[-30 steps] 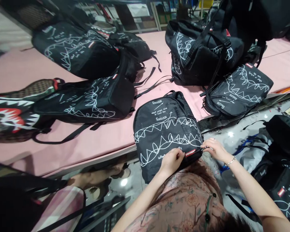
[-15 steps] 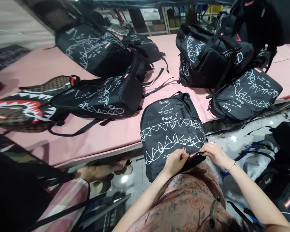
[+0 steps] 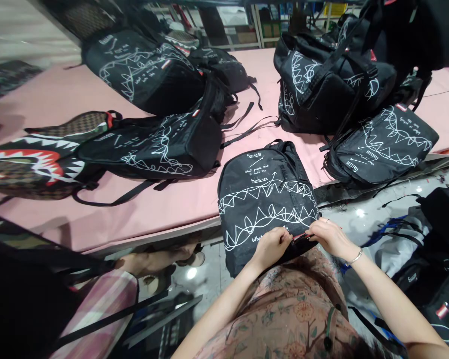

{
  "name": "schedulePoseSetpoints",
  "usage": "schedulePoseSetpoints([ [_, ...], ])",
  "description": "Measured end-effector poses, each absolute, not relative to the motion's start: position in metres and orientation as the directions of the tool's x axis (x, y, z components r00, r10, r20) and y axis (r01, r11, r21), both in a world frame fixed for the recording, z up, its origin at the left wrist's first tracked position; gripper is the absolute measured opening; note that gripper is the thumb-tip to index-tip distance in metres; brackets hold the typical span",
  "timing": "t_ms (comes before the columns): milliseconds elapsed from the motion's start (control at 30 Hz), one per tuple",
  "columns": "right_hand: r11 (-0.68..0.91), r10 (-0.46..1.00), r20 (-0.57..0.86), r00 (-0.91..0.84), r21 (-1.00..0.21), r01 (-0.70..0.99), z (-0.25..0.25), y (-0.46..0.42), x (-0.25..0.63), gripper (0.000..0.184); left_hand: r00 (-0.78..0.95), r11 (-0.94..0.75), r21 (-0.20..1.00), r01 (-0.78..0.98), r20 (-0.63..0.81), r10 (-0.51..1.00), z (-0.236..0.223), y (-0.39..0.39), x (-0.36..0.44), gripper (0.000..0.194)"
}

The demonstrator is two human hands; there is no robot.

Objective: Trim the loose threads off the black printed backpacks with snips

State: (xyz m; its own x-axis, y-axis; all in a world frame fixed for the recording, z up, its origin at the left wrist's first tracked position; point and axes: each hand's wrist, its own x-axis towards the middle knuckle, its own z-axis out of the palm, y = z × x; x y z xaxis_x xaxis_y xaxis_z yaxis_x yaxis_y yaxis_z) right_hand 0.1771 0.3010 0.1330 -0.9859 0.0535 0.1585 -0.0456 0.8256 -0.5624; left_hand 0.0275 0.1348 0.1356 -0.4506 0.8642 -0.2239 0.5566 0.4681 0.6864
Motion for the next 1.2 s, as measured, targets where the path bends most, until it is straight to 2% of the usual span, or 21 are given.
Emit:
schedulePoseSetpoints([
  [267,0.823,0.063,0.234,-0.97,-0.562,-0.082,0.132,0.298,0.181,0.015,-0.417,0.451,0.699,0.555,-0.235,0.878,0.134,0.136,0.022,0.024],
  [367,0.822,0.155,0.212,-0.965,-0.57,0.007,0.136,0.291,0.188,0.015,-0.405,0.449,0.701,0.554,-0.243,0.881,0.132,0.137,0.02,0.023],
  [533,0.754,0.411,0.088,-0.907,-0.593,0.284,0.139,0.261,0.209,0.021,-0.378,0.438,0.704,0.559,-0.255,0.89,0.135,0.137,0.017,0.024],
  [633,0.712,0.511,0.041,-0.858,-0.579,0.396,0.139,0.238,0.216,0.021,-0.351,0.438,0.707,0.556,-0.278,0.894,0.141,0.138,0.015,0.024],
  [867,0.627,0.648,0.028,-0.761,-0.586,0.513,0.144,0.199,0.208,0.019,-0.331,0.465,0.696,0.547,-0.33,0.884,0.149,0.14,0.012,0.024],
  [1200,0.538,0.738,0.026,-0.674,-0.627,0.564,0.139,0.176,0.2,0.021,-0.322,0.471,0.685,0.557,-0.345,0.882,0.151,0.14,0.009,0.024],
])
